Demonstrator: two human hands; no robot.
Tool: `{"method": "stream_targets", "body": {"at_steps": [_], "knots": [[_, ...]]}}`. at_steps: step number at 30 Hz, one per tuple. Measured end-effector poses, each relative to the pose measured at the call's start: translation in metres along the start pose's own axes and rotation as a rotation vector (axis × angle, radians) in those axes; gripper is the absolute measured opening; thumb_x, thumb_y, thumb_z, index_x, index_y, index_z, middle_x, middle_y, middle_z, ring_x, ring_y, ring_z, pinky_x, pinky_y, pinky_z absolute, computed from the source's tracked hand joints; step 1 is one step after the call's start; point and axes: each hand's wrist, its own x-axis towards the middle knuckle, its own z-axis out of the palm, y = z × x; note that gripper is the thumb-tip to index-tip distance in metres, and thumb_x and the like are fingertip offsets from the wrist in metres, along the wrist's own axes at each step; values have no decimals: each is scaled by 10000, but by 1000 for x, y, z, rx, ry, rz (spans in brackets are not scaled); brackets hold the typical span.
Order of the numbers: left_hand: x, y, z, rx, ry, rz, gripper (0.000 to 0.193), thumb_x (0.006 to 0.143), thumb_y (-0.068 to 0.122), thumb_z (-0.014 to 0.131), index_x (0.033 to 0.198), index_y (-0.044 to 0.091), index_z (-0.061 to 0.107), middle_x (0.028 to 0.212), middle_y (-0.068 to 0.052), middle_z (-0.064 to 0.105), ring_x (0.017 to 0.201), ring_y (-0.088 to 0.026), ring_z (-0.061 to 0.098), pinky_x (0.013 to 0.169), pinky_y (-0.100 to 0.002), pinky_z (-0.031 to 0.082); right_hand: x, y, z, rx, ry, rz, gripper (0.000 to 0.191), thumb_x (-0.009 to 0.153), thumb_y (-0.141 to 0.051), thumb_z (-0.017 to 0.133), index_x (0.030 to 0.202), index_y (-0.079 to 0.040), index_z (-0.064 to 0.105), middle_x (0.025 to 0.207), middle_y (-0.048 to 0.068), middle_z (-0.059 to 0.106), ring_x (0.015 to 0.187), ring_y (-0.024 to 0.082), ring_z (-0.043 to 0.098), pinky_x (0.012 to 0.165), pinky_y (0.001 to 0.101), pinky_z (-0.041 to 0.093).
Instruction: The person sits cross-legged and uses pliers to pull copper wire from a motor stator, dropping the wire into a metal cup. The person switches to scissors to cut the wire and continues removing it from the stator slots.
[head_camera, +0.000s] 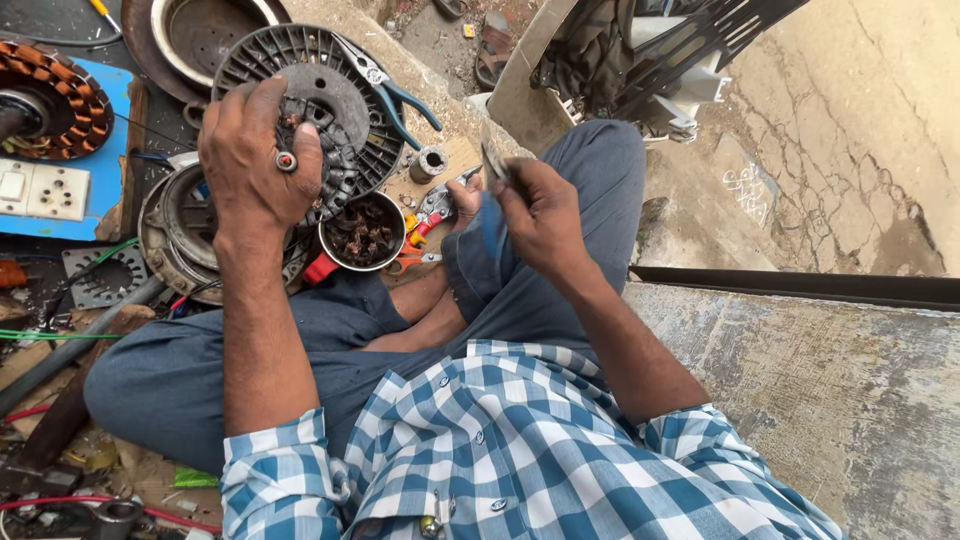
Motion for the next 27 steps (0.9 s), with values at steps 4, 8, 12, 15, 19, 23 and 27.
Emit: {"method": "stream_targets", "body": {"at_steps": [4, 8, 12, 15, 19, 23, 27], "knots": [[0, -4, 1, 0, 8, 2, 581, 1007, 385, 465, 1305, -77, 653, 1190, -292, 658, 1076, -403, 629, 918, -555, 507, -1, 15, 1, -99, -57, 202, 125, 1042, -102, 677, 1088, 14, 691, 886, 55, 620, 777, 97, 583, 698, 273, 490], [-1, -6, 1, -11, 32, 32, 589, 1015, 399, 472, 1302, -82, 654, 1204, -305, 655, 1084, -418, 628, 923, -562, 504, 1, 2, 2, 401, -42, 244, 225, 1042, -151, 632, 1229, -29, 661, 1197, 100, 655, 1059, 128, 659, 948, 307, 561], [-2, -7, 0, -48, 58, 41, 562, 1010, 381, 490, 1314, -66, 645, 1239, -294, 653, 1111, -420, 628, 957, -558, 506, 3, -27, -12, 825, -252, 288, 541, 790, -81, 720, 1315, -126, 596, 1480, 89, 506, 1385, 249, 512, 1117, 502, 503], [-3, -7, -3, -82, 69, 38, 527, 1011, 352, 525, 1325, -58, 630, 1235, -280, 648, 1109, -418, 618, 970, -555, 500, 4, -41, -20, 1088, -485, 203, 340, 811, -48, 709, 1142, -70, 639, 1642, 151, 458, 1561, 370, 436, 1274, 614, 425], [-5, -8, -4, -98, 71, 48, 479, 989, 300, 560, 1323, -37, 619, 1214, -253, 641, 1091, -413, 598, 959, -559, 490, 2, -41, -17, 1098, -582, 305, 317, 784, 12, 676, 1084, -71, 614, 1456, 199, 547, 1427, 395, 517, 1172, 642, 443], [-11, -9, 5, 172, 69, 68, 395, 1014, 311, 564, 1212, -29, 600, 1086, -219, 601, 1050, -381, 596, 835, -553, 455, -10, -26, 1, 913, -736, 526, 186, 811, 28, 606, 975, -59, 596, 1356, 241, 625, 1254, 391, 614, 1084, 558, 522], [-13, -13, 16, 138, 124, 51, 336, 982, 237, 522, 1205, -3, 599, 1059, -197, 576, 1042, -347, 593, 868, -529, 477, -15, -9, 28, 877, -881, 670, 196, 829, 88, 550, 980, -30, 589, 1279, 216, 627, 1257, 363, 646, 1069, 428, 559]]}}
